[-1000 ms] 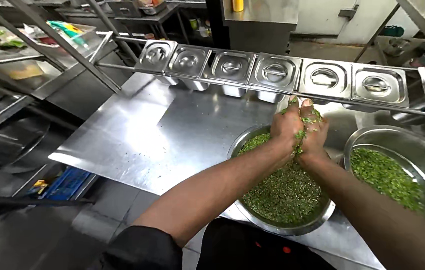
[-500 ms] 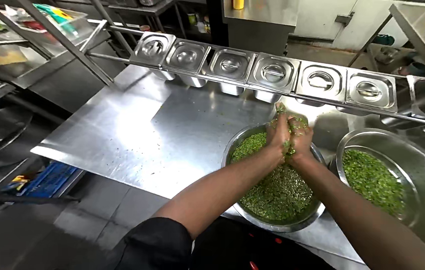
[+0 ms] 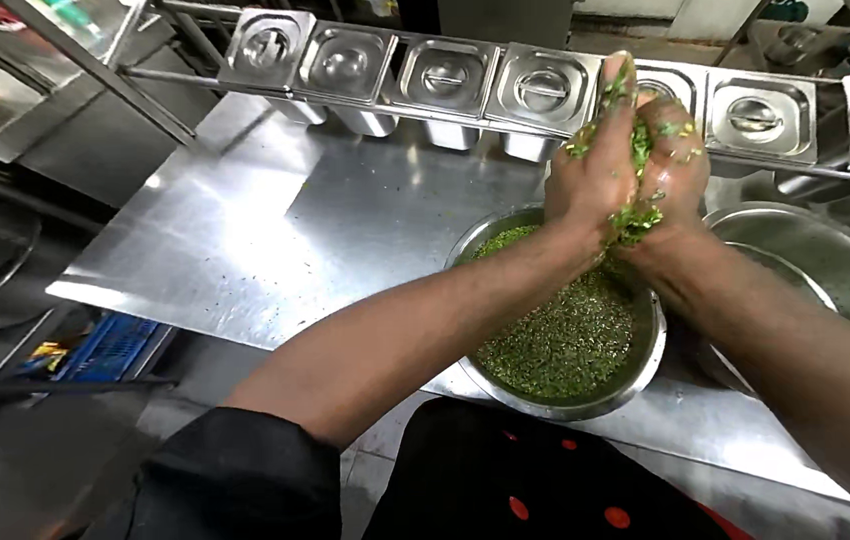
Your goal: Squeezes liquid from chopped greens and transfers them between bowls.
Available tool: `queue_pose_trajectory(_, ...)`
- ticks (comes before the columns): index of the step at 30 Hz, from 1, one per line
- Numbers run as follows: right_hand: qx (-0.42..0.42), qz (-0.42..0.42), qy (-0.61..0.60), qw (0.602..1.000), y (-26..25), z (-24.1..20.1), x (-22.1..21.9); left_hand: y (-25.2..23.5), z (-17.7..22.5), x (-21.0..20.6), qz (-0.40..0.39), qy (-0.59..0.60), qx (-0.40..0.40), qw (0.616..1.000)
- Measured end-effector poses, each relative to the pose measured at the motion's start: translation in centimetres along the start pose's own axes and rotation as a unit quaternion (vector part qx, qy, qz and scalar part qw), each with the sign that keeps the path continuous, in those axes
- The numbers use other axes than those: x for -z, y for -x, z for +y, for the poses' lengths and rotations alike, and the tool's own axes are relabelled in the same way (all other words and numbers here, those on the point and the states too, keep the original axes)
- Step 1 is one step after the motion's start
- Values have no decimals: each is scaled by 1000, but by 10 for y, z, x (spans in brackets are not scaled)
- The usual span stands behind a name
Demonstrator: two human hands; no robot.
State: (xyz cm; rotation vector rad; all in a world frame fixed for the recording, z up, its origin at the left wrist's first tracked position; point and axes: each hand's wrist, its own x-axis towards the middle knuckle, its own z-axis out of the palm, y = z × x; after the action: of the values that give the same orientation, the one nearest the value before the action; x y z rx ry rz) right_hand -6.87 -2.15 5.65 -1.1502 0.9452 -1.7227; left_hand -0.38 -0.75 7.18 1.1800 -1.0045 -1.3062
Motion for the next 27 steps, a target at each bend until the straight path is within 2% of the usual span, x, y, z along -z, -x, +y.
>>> queue_pose_trajectory(4,21,29,7,999,-2,-8,-5,0,13,-3,17,-53,1,998)
queue_pose_trajectory(8,55,43,51,996,1,-9,-7,3,20,-1,7,-120,-30,992)
queue_pose_trajectory(11,29,46,37,998,6,-15,-10,4,22,1,6,-141,-29,990)
queue_pose_trajectory(14,10,58,22,998,7,-14,-11,3,19,2,7,-138,-46,989)
queue_pose_trajectory(19,31,55,-12,998,6,-5,-12,2,12,6,6,-101,-43,994)
queue_pose_trajectory(24,68,38,39,996,11,7,-7,4,0,8,26,-72,-74,994)
queue_pose_trajectory(27,71,-2,-8,997,17,17,-5,4,-8,13,22,-81,-27,996)
